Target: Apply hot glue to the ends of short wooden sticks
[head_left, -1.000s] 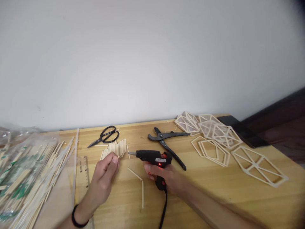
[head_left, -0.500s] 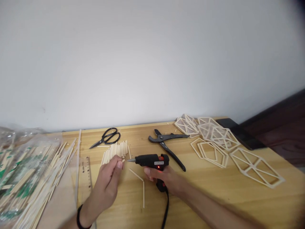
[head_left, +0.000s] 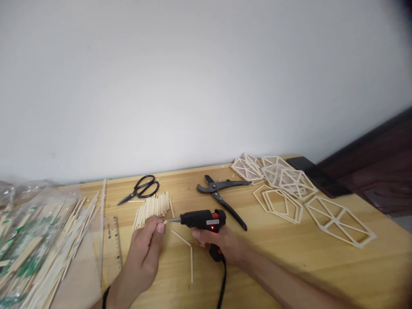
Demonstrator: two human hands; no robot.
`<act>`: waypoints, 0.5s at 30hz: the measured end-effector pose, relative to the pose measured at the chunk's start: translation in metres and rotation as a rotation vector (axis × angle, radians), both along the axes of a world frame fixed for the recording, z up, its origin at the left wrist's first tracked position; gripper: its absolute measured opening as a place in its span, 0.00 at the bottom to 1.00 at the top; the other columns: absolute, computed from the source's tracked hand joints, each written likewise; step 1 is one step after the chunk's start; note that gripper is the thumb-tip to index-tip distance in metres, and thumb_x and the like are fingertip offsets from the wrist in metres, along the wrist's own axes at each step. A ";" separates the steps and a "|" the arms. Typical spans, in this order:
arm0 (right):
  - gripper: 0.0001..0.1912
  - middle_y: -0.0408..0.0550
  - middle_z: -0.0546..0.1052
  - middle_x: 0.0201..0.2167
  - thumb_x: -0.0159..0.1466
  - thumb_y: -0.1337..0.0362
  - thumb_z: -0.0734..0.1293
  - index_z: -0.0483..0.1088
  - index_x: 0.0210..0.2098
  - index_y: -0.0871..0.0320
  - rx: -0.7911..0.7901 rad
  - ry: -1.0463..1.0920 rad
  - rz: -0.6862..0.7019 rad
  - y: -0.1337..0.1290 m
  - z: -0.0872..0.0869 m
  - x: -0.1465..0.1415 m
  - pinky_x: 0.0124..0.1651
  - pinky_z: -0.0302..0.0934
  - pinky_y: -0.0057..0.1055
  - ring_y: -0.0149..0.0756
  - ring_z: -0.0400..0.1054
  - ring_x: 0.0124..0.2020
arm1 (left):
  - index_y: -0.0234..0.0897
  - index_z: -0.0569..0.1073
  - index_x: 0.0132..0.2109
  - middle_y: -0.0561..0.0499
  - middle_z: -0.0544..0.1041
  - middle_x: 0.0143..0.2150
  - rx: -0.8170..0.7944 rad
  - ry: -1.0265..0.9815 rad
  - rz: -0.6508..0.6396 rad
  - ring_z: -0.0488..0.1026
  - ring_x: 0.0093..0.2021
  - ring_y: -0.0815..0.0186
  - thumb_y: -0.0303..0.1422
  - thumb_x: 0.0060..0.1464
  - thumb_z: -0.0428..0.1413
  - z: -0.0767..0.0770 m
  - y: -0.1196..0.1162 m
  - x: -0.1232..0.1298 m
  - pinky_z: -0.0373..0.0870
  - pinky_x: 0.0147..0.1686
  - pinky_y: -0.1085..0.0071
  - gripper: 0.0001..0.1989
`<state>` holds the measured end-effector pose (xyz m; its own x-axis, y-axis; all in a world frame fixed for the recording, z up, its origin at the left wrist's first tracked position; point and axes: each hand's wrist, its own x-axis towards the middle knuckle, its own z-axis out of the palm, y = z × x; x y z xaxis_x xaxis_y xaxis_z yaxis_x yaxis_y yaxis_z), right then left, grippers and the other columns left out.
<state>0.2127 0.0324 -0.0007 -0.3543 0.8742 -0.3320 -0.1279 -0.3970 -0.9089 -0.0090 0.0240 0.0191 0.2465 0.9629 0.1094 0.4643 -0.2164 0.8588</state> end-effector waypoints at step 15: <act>0.21 0.39 0.64 0.21 0.52 0.47 0.76 0.68 0.25 0.56 -0.021 0.017 0.051 0.001 -0.005 0.002 0.31 0.45 0.33 0.31 0.52 0.25 | 0.40 0.64 0.32 0.56 0.65 0.25 0.097 0.040 -0.029 0.61 0.25 0.67 0.38 0.72 0.44 0.003 0.000 0.002 0.57 0.26 0.70 0.17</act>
<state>0.2147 0.0334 -0.0056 -0.4042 0.8478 -0.3433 -0.1223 -0.4220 -0.8983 -0.0071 0.0236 0.0216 0.2799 0.9408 0.1910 0.4900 -0.3111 0.8143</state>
